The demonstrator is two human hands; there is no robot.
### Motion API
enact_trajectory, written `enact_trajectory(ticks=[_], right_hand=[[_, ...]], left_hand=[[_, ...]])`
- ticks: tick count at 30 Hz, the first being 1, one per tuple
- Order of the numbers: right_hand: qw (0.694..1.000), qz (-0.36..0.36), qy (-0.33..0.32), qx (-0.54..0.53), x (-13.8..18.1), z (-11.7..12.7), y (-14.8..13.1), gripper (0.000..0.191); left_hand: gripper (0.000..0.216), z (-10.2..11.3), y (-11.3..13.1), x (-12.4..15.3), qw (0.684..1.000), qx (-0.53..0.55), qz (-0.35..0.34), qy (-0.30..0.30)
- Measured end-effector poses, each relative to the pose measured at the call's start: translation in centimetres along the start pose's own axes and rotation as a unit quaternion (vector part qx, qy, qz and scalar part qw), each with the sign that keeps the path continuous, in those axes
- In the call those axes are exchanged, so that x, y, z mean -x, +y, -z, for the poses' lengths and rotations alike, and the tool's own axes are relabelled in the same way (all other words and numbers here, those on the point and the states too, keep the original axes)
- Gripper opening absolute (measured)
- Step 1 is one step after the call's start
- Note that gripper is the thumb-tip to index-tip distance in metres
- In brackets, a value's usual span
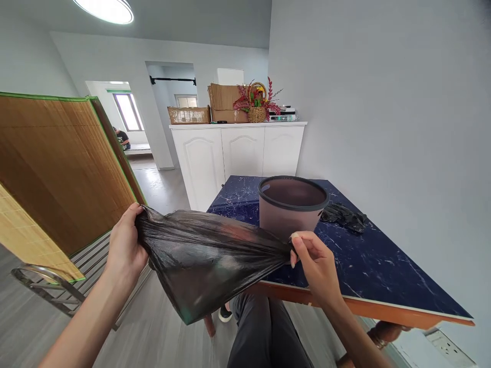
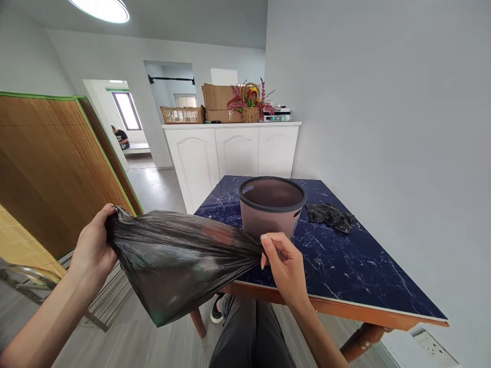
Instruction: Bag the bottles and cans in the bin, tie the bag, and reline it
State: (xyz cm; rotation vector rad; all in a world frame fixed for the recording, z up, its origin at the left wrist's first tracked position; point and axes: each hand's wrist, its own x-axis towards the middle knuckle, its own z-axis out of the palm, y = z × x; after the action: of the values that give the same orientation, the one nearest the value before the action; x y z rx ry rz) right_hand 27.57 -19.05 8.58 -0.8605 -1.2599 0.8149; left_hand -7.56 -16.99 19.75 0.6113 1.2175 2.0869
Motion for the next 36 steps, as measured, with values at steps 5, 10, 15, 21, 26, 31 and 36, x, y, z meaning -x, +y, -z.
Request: enact_trajectory(ticks=[5,10,15,21,26,31,36], right_hand=[[0.976,-0.012,-0.028,-0.214,-0.2,-0.4,0.0,0.031],[0.955,-0.018,-0.111,-0.275,-0.9,-1.3,-0.8,0.028],[0.957,0.173,-0.219,0.074,-1.9,-2.0,-1.4,0.020],[0.862,0.293,-0.268,0.314,-2.6,-3.4,-1.2,0.029],[0.842,0.254,-0.273,0.389,-2.5,-3.9,0.1,0.027],[0.829,0.257,-0.276,0.413,-2.5,-4.1,1.4,0.023],[0.826,0.257,-0.274,0.420,-2.4,-4.5,1.8,0.020]], left_hand=[[0.019,0.3,-0.5,0.4,0.998,-0.038,-0.009,-0.048],[0.024,0.0,-1.3,1.3,0.969,-0.128,-0.169,-0.129],[0.018,0.5,-1.9,1.6,0.819,-0.299,-0.424,-0.245],[0.033,1.1,-3.0,1.6,0.534,-0.499,-0.574,-0.370],[0.052,1.5,-5.1,-0.4,0.491,-0.539,-0.529,-0.434],[0.076,2.1,-6.9,-1.9,0.475,-0.562,-0.495,-0.463],[0.091,2.3,-8.2,-2.2,0.494,-0.568,-0.465,-0.467]])
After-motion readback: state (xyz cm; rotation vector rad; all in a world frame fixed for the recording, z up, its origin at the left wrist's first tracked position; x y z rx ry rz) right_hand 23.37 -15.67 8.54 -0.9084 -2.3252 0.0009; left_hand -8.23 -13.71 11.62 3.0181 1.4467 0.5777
